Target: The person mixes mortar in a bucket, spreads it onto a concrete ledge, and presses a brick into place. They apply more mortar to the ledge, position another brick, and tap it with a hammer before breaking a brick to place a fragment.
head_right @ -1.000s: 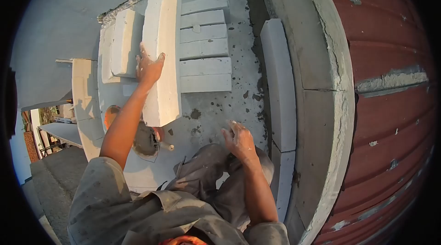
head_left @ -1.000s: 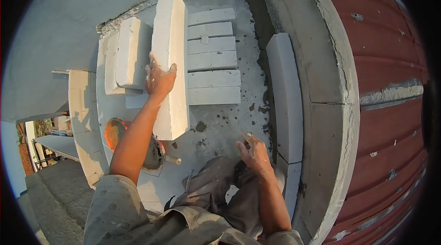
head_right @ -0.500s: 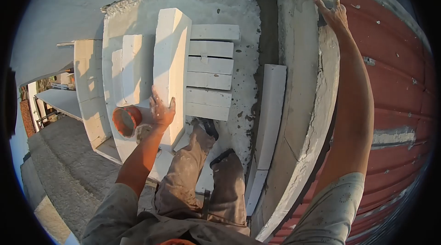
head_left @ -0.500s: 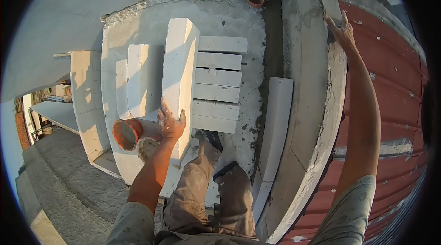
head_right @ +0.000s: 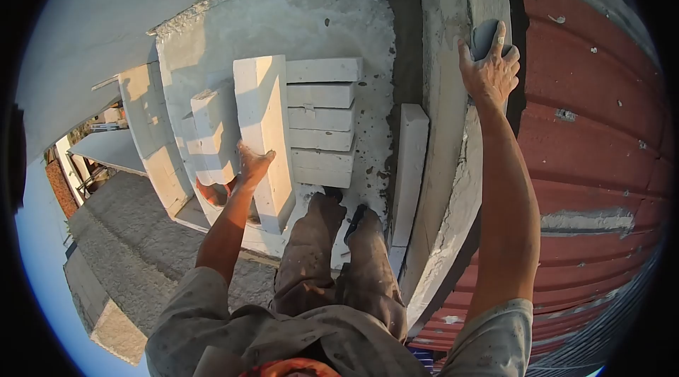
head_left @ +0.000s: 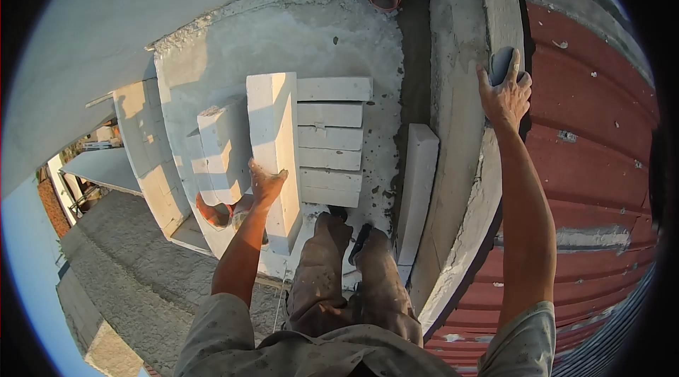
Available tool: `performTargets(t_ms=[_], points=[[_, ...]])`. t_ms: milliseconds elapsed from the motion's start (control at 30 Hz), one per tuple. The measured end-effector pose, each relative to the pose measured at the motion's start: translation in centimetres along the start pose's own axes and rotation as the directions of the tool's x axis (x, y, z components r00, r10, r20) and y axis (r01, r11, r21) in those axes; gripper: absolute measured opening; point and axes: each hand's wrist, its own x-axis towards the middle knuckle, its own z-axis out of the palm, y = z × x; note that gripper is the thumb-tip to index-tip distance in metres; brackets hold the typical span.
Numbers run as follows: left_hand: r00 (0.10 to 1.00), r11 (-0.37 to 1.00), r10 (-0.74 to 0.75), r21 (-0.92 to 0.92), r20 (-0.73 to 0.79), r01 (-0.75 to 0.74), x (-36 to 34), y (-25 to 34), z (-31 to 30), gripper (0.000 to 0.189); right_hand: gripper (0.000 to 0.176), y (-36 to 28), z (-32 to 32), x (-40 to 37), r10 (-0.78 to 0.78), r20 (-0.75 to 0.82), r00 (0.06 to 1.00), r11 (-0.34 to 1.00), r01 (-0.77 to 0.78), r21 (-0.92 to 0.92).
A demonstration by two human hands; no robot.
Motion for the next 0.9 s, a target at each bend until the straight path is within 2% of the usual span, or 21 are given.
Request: performTargets(t_ms=[133, 233, 300, 367, 467, 567, 700, 900], points=[[1.000, 0.999, -0.020, -0.040, -0.007, 0.020, 0.3, 5.6, -0.3, 0.099, 0.099, 0.2, -0.2, -0.5, -0.001, 0.020, 1.000, 0.999, 0.001, 0.037], [0.988, 0.964, -0.035, -0.256, 0.151, 0.073, 2.0, 14.1, -2.5, 0.097, 0.098, -0.1, -0.7, 0.1, 0.011, 0.028, 1.000, 0.998, -0.012, 0.056], [0.983, 0.969, 0.010, -0.243, 0.185, 0.036, 3.3, 18.2, -2.1, 0.098, 0.097, -0.2, -0.7, 0.0, 0.015, 0.042, 0.999, 0.999, -0.018, 0.050], [0.957, 0.969, -0.051, -0.217, 0.286, 0.116, 4.0, 25.8, -3.1, 0.104, 0.096, -0.3, -1.2, 0.0, 0.020, 0.056, 0.998, 0.998, -0.024, 0.064], [0.955, 0.985, -0.008, -0.163, 0.297, 0.059, 7.2, 30.3, 0.9, 0.119, 0.095, -0.3, -1.3, -0.1, 0.020, 0.055, 0.998, 0.996, -0.024, 0.086], [0.948, 0.981, -0.006, -0.183, 0.317, 0.068, 8.8, 36.8, 3.5, 0.122, 0.095, -0.2, -1.5, 0.0, 0.006, 0.076, 0.997, 0.993, -0.015, 0.117], [0.926, 0.971, 0.015, -0.226, 0.377, 0.076, 12.9, 41.6, 8.6, 0.123, 0.095, -0.2, -1.4, 0.2, 0.017, 0.091, 0.996, 0.993, -0.028, 0.112], [0.941, 0.991, -0.019, -0.120, 0.337, 0.063, 15.4, 48.0, 11.6, 0.120, 0.097, -0.1, -1.2, 0.3, 0.031, 0.125, 0.992, 0.992, -0.046, 0.115]])
